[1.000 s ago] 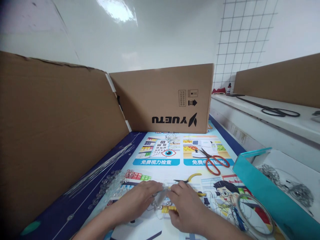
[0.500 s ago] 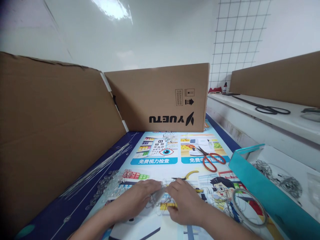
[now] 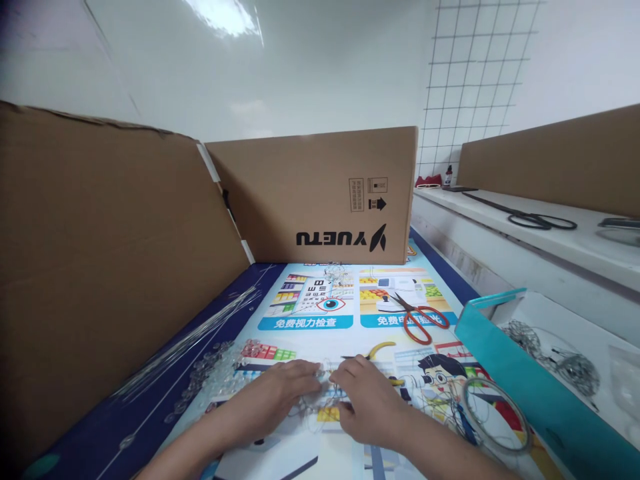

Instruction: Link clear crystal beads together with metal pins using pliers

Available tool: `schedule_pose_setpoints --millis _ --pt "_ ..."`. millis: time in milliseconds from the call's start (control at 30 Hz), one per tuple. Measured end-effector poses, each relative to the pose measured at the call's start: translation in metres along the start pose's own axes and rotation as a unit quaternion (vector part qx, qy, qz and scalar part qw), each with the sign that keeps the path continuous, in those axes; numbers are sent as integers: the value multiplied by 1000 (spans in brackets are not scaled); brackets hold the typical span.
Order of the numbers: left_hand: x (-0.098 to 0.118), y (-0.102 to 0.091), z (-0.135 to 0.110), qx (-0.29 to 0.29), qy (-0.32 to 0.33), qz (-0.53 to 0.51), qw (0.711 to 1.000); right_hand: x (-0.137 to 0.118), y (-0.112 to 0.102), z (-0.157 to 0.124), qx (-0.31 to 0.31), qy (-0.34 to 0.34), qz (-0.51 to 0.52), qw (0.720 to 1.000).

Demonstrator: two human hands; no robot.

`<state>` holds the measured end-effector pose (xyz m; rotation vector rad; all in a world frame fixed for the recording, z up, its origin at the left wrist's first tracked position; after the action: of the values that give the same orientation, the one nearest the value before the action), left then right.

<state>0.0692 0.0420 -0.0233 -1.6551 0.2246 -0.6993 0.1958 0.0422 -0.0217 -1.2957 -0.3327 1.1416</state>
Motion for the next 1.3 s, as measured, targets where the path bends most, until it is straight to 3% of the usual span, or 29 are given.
schedule_pose_setpoints --millis 400,733,1000,1300 --pt "2 1 -2 5 3 36 999 0 1 2 0 8 -14 1000" --pt "30 -19 -4 32 -12 13 999 0 0 2 3 12 -18 1000" --pt "26 1 1 7 -8 -8 1000 0 3 3 -9 2 -19 1000" --pt "31 -2 2 4 19 3 1000 -2 1 5 -26 8 -30 999"
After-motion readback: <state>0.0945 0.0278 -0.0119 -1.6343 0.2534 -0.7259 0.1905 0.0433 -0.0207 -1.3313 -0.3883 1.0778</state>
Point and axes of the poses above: each hand's wrist, its own z-axis towards the middle knuckle, its own y-axis out of the palm, x = y × z, the point moved 8 cm from there along z, towards the middle knuckle, and after that the axes turned 11 degrees about -y, right-handed, at the moved point
